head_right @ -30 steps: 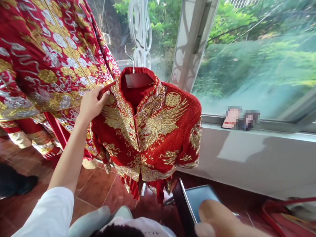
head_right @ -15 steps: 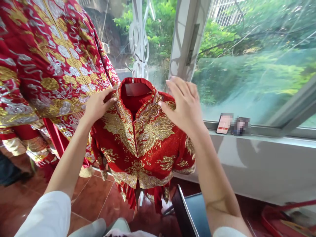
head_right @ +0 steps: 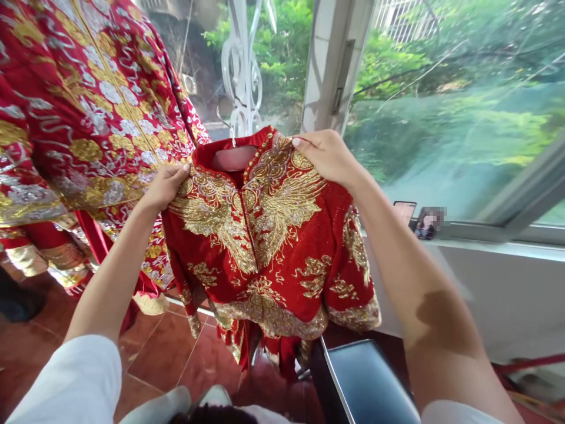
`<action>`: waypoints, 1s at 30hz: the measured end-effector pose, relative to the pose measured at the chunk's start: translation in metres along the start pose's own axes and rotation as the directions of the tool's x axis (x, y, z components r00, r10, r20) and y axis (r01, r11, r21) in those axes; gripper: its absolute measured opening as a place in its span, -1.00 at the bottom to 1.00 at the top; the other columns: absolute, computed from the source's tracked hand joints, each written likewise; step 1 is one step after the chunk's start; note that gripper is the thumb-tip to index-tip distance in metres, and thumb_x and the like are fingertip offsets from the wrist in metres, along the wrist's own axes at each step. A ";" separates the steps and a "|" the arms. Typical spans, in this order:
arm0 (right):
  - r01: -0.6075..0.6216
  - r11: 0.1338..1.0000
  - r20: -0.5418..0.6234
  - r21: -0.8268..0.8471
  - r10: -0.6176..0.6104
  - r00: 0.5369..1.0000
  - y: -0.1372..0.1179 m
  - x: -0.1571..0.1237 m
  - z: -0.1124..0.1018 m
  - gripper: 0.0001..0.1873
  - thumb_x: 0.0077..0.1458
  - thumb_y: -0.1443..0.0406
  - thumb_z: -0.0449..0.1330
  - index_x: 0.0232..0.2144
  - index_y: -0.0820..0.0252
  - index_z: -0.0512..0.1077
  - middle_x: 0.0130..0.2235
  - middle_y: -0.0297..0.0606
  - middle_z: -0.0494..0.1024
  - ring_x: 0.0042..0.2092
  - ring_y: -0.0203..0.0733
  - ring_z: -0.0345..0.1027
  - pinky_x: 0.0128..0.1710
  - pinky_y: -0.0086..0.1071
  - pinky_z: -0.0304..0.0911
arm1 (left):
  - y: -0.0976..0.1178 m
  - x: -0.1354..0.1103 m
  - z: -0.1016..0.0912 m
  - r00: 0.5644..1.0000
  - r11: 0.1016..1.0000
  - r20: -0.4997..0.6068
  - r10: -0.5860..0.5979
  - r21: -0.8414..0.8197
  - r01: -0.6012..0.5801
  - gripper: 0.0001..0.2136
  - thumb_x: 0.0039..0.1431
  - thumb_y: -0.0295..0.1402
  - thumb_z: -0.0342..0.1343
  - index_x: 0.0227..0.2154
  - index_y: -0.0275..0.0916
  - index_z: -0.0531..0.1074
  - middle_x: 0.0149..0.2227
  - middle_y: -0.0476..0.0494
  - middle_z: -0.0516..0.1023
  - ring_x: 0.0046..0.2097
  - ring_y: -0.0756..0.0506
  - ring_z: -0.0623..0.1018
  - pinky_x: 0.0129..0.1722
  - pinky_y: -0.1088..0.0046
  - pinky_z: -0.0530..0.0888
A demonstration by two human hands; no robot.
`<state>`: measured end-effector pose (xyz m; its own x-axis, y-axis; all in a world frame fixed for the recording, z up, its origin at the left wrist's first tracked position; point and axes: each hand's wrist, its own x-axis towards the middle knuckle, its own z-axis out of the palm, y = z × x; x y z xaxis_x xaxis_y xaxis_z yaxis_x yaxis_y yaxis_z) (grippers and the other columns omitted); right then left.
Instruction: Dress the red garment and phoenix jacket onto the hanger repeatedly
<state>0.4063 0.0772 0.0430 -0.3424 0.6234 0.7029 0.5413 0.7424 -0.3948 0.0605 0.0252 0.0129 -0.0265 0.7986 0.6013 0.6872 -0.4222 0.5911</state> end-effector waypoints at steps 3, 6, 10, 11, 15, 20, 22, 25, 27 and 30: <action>-0.048 0.998 0.091 0.045 0.043 0.995 0.004 0.007 -0.006 -0.60 0.27 0.25 0.03 -0.60 0.28 0.26 -0.58 -0.48 0.06 -0.49 -0.49 -0.08 -0.45 -0.44 -0.08 | -0.001 -0.001 -0.004 0.997 0.995 0.047 -0.061 -0.082 0.065 -0.59 0.11 0.05 0.02 -0.62 -0.17 0.27 -0.64 -0.07 0.37 -0.51 -0.05 0.37 -0.53 0.43 0.31; -0.085 0.990 0.205 0.110 0.061 0.977 0.004 0.015 -0.009 -0.54 0.28 0.23 0.03 -0.66 0.23 0.16 -0.61 -0.49 0.03 -0.54 -0.50 -0.10 -0.50 -0.45 -0.11 | 0.000 0.002 -0.011 0.993 0.994 0.067 -0.093 -0.048 0.096 -0.59 0.08 0.05 0.04 -0.61 -0.19 0.30 -0.65 -0.04 0.35 -0.56 -0.02 0.31 -0.56 0.45 0.26; -0.134 0.971 0.300 0.199 0.070 0.951 0.009 0.015 -0.005 -0.51 0.29 0.22 0.02 -0.67 0.19 0.06 -0.63 -0.46 0.06 -0.56 -0.45 -0.09 -0.52 -0.44 -0.09 | 0.007 0.004 -0.012 0.998 0.983 0.049 0.025 0.181 -0.034 -0.55 0.12 0.05 -0.07 -0.69 -0.18 0.14 -0.70 0.01 0.17 -0.57 0.00 0.18 -0.58 0.45 0.14; -0.131 0.976 0.321 0.175 0.069 0.944 0.011 0.013 -0.004 -0.51 0.27 0.20 0.04 -0.67 0.19 0.06 -0.63 -0.45 0.08 -0.56 -0.44 -0.07 -0.51 -0.43 -0.08 | 0.010 0.004 -0.011 0.995 0.969 0.069 0.065 0.232 -0.079 -0.54 0.13 0.05 -0.10 -0.69 -0.18 0.10 -0.69 0.01 0.14 -0.57 0.01 0.16 -0.57 0.44 0.13; -0.021 0.999 0.336 -0.029 0.030 0.941 0.022 0.002 -0.003 -0.54 0.17 0.14 0.16 -0.65 0.19 0.13 -0.59 -0.41 0.16 -0.51 -0.39 0.00 -0.46 -0.40 -0.04 | 0.014 0.004 -0.013 0.972 0.910 0.184 0.148 0.360 -0.206 -0.57 0.06 0.07 -0.04 -0.64 -0.18 0.13 -0.62 0.01 0.18 -0.52 0.00 0.19 -0.51 0.43 0.16; -0.062 0.994 0.250 -0.092 0.083 0.965 0.028 -0.009 0.006 -0.52 0.23 0.07 0.03 -0.65 0.17 0.13 -0.62 -0.38 0.11 -0.52 -0.34 0.01 -0.47 -0.37 -0.03 | 0.004 0.015 -0.030 0.931 0.940 0.364 0.018 0.311 -0.140 -0.51 0.11 0.13 -0.10 -0.67 -0.16 0.07 -0.66 0.01 0.09 -0.59 0.02 0.11 -0.56 0.42 0.11; -0.089 0.988 0.062 -0.126 0.098 0.993 0.018 -0.020 0.018 -0.58 0.21 0.08 0.06 -0.61 0.16 0.21 -0.60 -0.34 0.18 -0.48 -0.28 0.11 -0.43 -0.35 0.03 | 0.002 0.018 -0.034 0.905 0.946 0.424 -0.026 0.303 -0.115 -0.50 0.14 0.14 -0.12 -0.68 -0.15 0.09 -0.67 0.00 0.09 -0.60 0.01 0.14 -0.55 0.41 0.12; -0.115 0.986 -0.329 -0.120 0.070 0.942 -0.016 -0.047 0.051 -0.76 0.21 0.15 0.06 -0.41 0.15 0.37 -0.45 -0.22 0.39 -0.31 -0.15 0.30 -0.32 -0.29 0.15 | 0.010 0.014 -0.029 0.957 0.901 0.288 0.044 0.403 -0.163 -0.53 0.14 0.12 -0.07 -0.63 -0.17 0.22 -0.64 -0.06 0.23 -0.50 -0.07 0.32 -0.45 0.37 0.25; -0.091 0.995 -0.380 -0.050 0.065 0.923 -0.041 -0.064 0.083 -0.79 0.23 0.16 0.03 -0.29 0.13 0.39 -0.37 -0.19 0.46 -0.30 -0.16 0.33 -0.30 -0.28 0.17 | 0.019 0.007 -0.020 0.977 0.863 0.162 0.141 0.462 -0.202 -0.57 0.15 0.09 -0.06 -0.56 -0.18 0.29 -0.58 -0.09 0.32 -0.39 -0.13 0.40 -0.34 0.35 0.32; -0.089 0.991 -0.243 0.098 0.110 0.964 -0.068 -0.076 0.132 -0.80 0.20 0.14 0.09 -0.24 0.13 0.35 -0.44 -0.28 0.44 -0.43 -0.25 0.30 -0.35 -0.32 0.16 | 0.028 -0.002 -0.007 0.979 0.845 0.066 0.191 0.497 -0.198 -0.56 0.18 0.10 -0.12 -0.49 -0.19 0.31 -0.51 -0.15 0.38 -0.30 -0.18 0.43 -0.25 0.31 0.33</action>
<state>0.2938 0.0118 -0.0616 -0.0836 0.6232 0.7776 0.4914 0.7046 -0.5119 0.0747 0.0083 0.0320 0.1532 0.7302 0.6658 0.9468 -0.3014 0.1126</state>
